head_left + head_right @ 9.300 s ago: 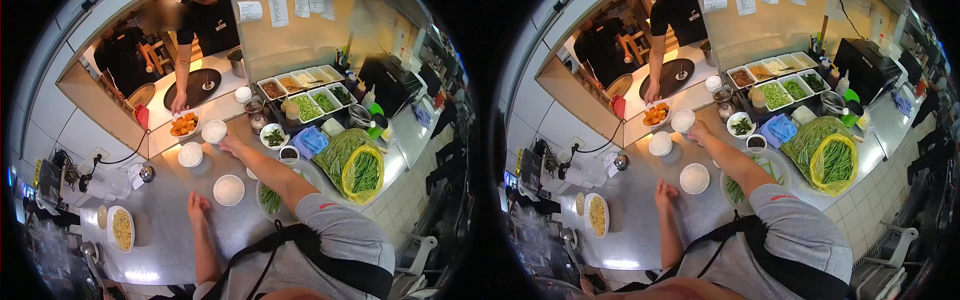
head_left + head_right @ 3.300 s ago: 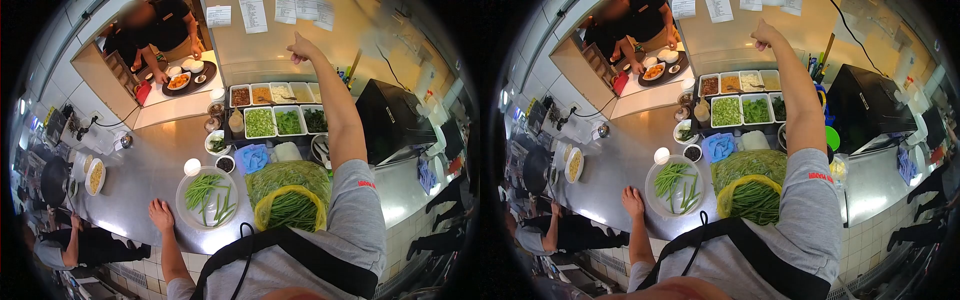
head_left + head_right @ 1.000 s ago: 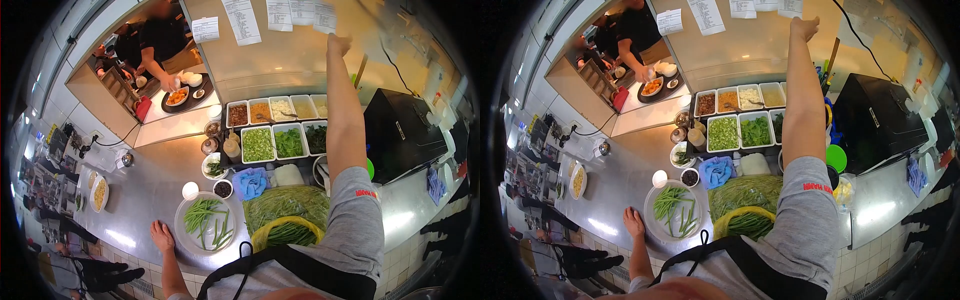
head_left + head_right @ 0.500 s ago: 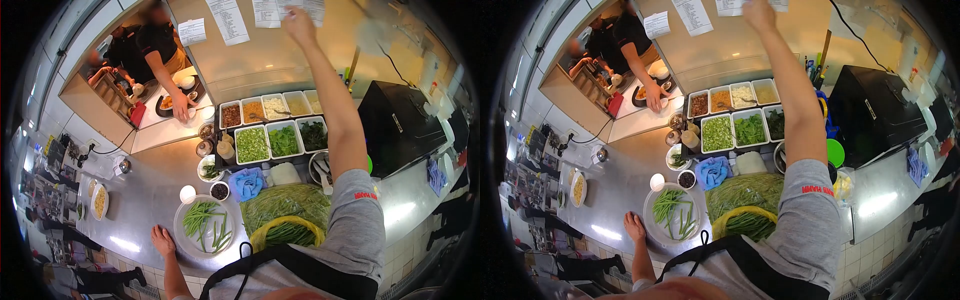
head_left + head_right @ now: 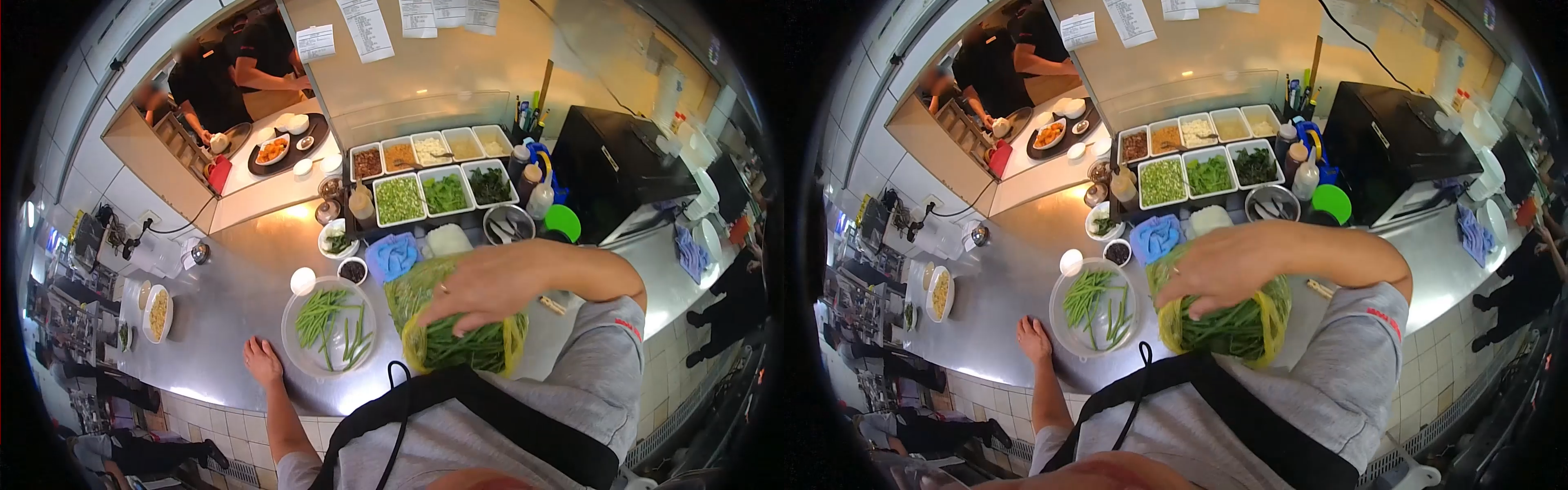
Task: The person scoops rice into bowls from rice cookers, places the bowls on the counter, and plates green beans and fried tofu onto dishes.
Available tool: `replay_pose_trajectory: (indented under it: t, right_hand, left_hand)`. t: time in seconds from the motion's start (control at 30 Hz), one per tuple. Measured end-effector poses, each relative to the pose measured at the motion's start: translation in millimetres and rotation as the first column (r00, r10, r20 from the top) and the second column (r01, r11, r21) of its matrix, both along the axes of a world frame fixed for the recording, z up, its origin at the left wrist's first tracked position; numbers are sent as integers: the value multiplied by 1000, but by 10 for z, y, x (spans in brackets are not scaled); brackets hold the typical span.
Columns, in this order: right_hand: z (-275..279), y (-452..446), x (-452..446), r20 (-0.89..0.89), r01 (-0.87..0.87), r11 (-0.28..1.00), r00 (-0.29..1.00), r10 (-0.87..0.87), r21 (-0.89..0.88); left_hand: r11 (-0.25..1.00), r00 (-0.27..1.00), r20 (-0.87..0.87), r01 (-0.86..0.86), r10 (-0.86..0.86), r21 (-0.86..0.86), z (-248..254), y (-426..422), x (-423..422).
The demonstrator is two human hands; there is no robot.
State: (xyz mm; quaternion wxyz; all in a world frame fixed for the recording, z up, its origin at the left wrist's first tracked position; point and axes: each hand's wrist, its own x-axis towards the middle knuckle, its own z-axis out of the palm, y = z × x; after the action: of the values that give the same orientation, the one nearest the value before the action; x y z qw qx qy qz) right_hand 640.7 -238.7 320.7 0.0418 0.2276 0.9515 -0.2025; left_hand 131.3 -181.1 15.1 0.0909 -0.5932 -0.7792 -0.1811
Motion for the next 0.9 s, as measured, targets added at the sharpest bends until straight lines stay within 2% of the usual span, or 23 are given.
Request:
replay_pose_trajectory:
  t: [0.03, 0.13, 0.2, 0.27, 0.33, 0.43, 0.57, 0.67, 0.77, 0.87, 0.9]
  right_hand:
    - [-18, -170, 24, -52, -20, 999, 998, 18, -36]
    - [-70, -618, 94, -178, 204, 975, 960, -217, -86]
    - [-258, -877, 145, -349, 327, 923, 856, -380, -204]
    - [-515, -1129, 120, -473, 413, 835, 690, -548, -364]
    - [-791, -1395, 51, -525, 447, 709, 478, -705, -545]
    - [-1342, -1616, -154, -505, 247, 510, 87, -859, -824]
    - [-1647, -1710, -363, -447, 221, 436, 1, -894, -872]
    - [-1777, -1731, -339, -498, 328, 469, -6, -867, -820]
    - [-1894, -1715, -306, -644, 347, 608, 16, -765, -714]
    - [-1904, -1720, -395, -596, 87, 591, -67, -800, -802]
    - [-1888, -1709, -428, -600, 62, 597, -51, -799, -800]
  left_hand:
    - [1000, 1000, -4, -1, 1, -3, 11, 0, -1]
    - [1000, 1000, -12, -13, 13, 4, 4, -2, 1]
    - [1000, 1000, -24, -10, 10, 4, -6, -8, 4]
    - [1000, 999, -35, -2, 2, 11, -3, -7, -22]
    - [1000, 999, -33, 7, -6, 26, -23, -15, -21]
    - [1000, 999, -36, 5, -4, 25, -4, -26, -4]
    - [998, 999, -49, 16, -13, 53, -11, -53, 0]
    - [998, 998, -59, 32, -29, 54, -41, -97, -8]
    - [998, 998, -37, 54, -53, 30, -42, -179, 72]
    - [995, 996, -24, 88, -88, 38, -19, -321, 164]
    - [994, 994, -21, 104, -103, 40, -9, -368, 189]
